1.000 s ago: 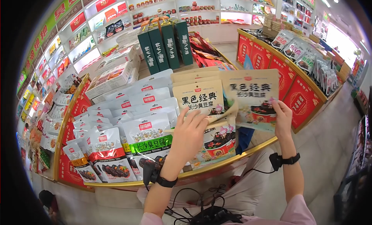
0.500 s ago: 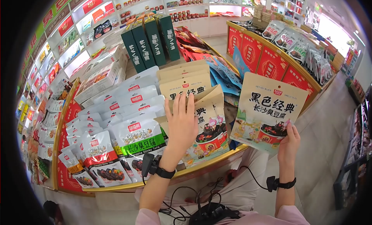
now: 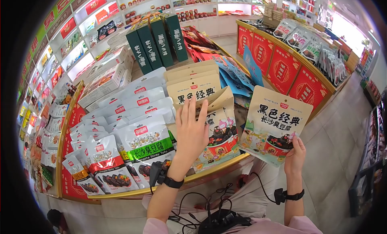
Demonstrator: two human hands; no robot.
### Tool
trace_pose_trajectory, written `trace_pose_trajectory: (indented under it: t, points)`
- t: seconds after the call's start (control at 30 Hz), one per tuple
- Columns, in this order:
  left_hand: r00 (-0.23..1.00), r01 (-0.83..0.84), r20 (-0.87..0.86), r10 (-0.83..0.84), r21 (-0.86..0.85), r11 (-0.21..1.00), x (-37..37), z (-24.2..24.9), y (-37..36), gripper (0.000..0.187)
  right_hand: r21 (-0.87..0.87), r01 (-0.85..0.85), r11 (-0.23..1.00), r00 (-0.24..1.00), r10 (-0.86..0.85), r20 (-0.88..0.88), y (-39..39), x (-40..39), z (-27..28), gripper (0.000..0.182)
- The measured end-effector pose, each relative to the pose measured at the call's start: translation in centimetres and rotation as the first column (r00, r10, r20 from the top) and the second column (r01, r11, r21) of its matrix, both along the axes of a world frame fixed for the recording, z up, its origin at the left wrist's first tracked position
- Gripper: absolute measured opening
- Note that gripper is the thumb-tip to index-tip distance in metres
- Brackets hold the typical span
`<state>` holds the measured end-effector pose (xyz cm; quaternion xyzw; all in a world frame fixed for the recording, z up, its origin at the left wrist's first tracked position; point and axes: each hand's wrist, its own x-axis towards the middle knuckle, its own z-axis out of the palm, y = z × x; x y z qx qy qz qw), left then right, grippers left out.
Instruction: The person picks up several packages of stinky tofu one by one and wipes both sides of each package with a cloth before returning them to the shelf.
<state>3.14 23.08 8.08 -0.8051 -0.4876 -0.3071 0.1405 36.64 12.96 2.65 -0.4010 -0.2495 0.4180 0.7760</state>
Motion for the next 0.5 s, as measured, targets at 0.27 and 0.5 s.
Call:
trace_pose_trajectory:
  t: [0.27, 0.5]
  points:
    - [0.996, -0.027, 0.091, 0.023, 0.037, 0.999, -0.1, 0.8, -2.2, 0.081, 0.06, -0.055, 0.997, 0.998, 0.054, 0.016, -1.7, 0.2, -0.8, 0.017]
    - [0.677, 0.537, 0.701, -0.223, -0.263, 0.802, -2.1, -1.3, -6.9, 0.091, 0.144, -0.106, 0.984, 0.975, 0.075, 0.21, -3.8, -1.0, -0.6, 0.02]
